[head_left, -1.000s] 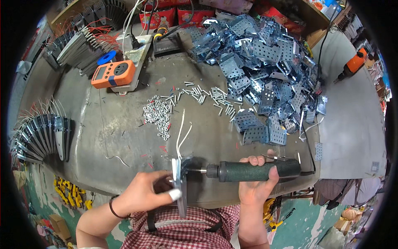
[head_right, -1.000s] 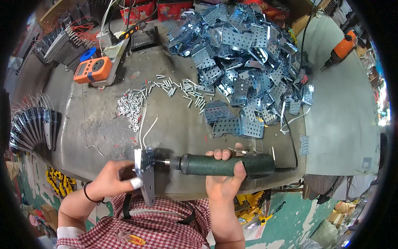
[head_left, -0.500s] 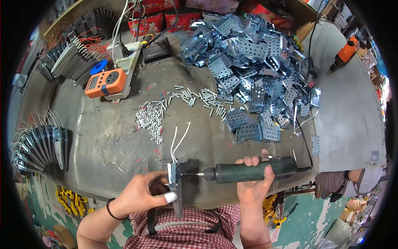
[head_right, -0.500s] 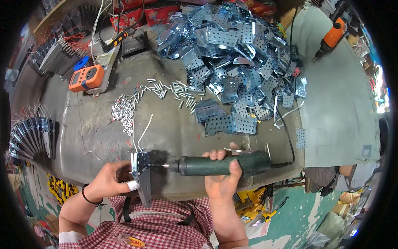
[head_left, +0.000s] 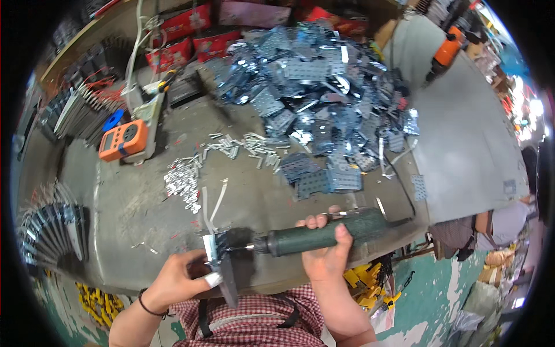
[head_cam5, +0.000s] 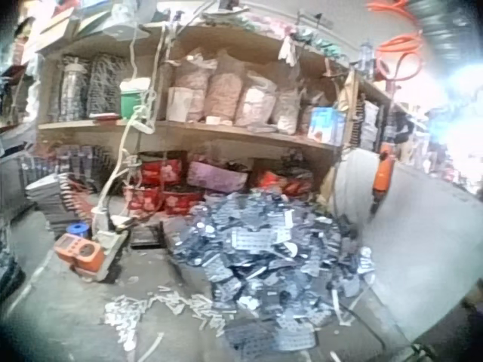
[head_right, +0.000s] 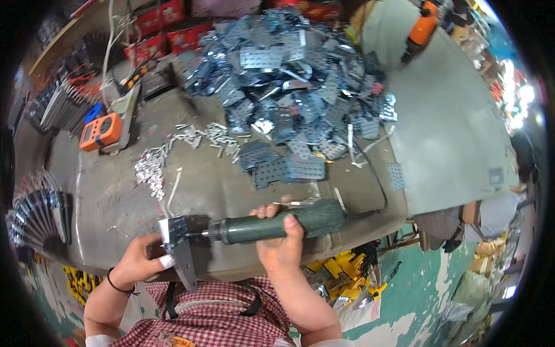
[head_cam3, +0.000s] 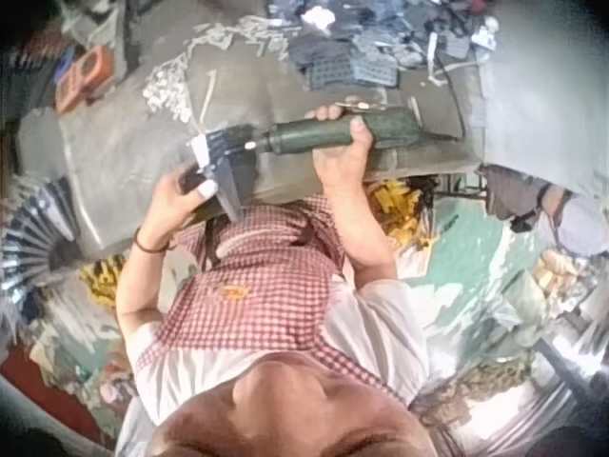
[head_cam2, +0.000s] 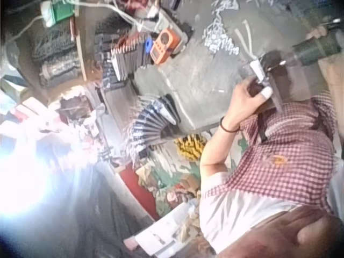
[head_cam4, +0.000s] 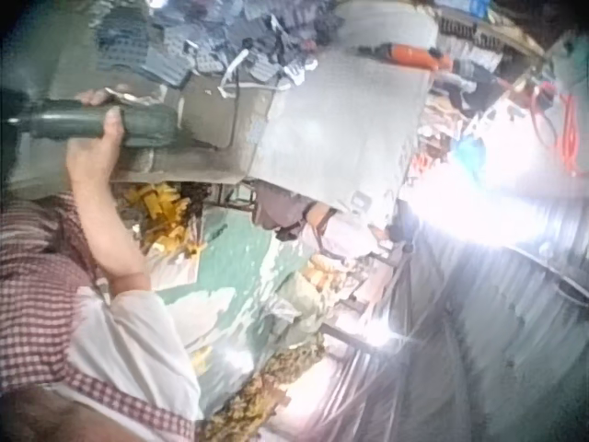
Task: The person assembles metal bracket components by inserting wires and perforated plates, fastening screws with an electric screwdriver, and handling the assembled units.
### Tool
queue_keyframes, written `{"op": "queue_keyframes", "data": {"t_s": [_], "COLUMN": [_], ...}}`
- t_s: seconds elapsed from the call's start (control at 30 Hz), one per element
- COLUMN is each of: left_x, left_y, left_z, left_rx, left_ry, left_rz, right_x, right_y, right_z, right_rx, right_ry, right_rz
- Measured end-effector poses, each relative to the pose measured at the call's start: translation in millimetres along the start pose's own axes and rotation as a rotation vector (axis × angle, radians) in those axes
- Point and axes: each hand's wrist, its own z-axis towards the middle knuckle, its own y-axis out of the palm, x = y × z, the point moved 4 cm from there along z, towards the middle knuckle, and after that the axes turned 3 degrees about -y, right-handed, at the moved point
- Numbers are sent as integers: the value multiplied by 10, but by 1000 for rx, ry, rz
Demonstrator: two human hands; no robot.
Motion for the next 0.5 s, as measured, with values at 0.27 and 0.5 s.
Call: {"op": "queue_keyframes", "data": {"t_s": [0.27, 0.5], "left_x": [124, -67], "left_y": [157, 214], "left_z": [-422, -173], "left_rx": [214, 116], "left_ry": [819, 957], "left_rz": [800, 655], "right_x": [-155, -167], "right_y": [237, -50], "right_z": [-97, -77], "right_rx": [56, 148], "right_ry": [103, 93], "right_rz": [373, 186]}}
